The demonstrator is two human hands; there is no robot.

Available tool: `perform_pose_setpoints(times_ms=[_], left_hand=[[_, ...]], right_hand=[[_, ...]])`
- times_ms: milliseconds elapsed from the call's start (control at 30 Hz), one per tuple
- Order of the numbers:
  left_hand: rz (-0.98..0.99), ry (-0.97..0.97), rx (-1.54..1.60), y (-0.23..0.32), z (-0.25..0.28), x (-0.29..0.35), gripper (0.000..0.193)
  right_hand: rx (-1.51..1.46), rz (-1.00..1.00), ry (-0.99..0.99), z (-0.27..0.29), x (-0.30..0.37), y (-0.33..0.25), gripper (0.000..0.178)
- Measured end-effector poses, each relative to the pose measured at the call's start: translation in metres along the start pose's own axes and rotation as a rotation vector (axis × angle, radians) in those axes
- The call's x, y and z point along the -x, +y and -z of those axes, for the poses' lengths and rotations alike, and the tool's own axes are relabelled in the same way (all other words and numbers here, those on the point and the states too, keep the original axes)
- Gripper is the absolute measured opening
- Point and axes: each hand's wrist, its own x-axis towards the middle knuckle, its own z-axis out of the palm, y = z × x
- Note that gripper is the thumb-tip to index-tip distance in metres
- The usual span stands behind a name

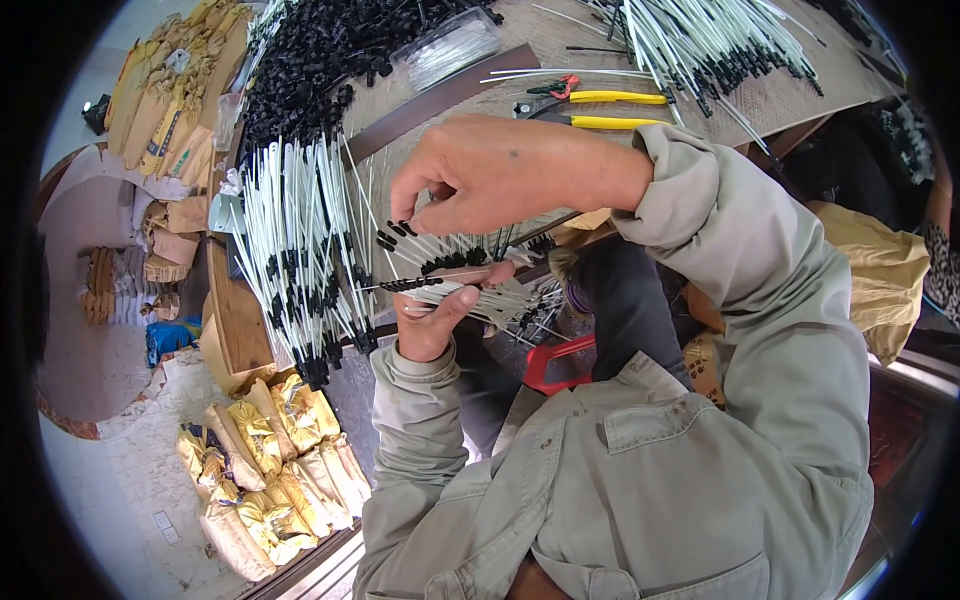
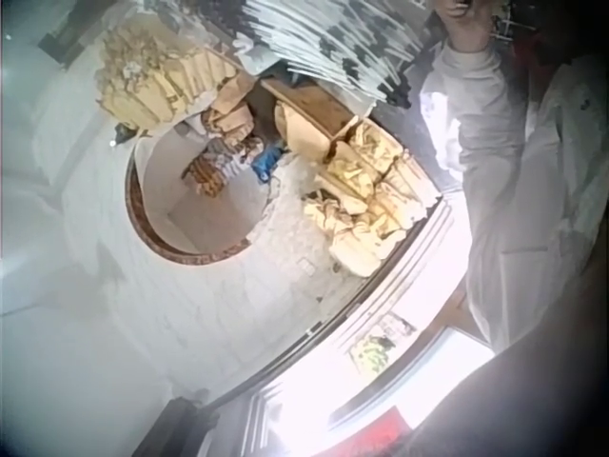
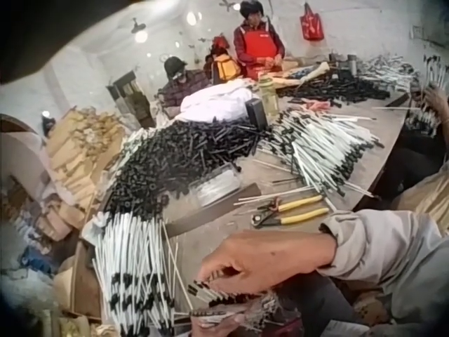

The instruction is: Assembling electrical wire harnesses by grouping wires and inserting them into connector housings.

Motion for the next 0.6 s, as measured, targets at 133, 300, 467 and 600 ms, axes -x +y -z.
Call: perform_pose_setpoints(times_ms=[133, 300, 467, 600], left_hand=[[-0.036, -0.046, -0.011, -0.0025, 0.0029, -0.0022, 0.02], [-0.035, -0.037, -0.002, -0.004, 0.003, -0.0023, 0.021], [0.011, -0.012, -0.002, -0.0021, 0.0016, -0.0015, 0.02], [-0.01, -0.032, 0.013, -0.002, 0.0026, -0.0024, 0.019]], right_hand=[[0.078, 0.012, 0.006, -0.0009, -0.0021, -0.0019, 0.017], [0.1, 0.002, 0.033, -0.0058, -0.0002, -0.0043, 0.015], [0.13, 0.007, 0.021, -0.0051, -0.001, -0.0036, 0.014], [0.07, -0.009, 0.028, -0.0047, -0.0028, -0.0031, 0.013]])
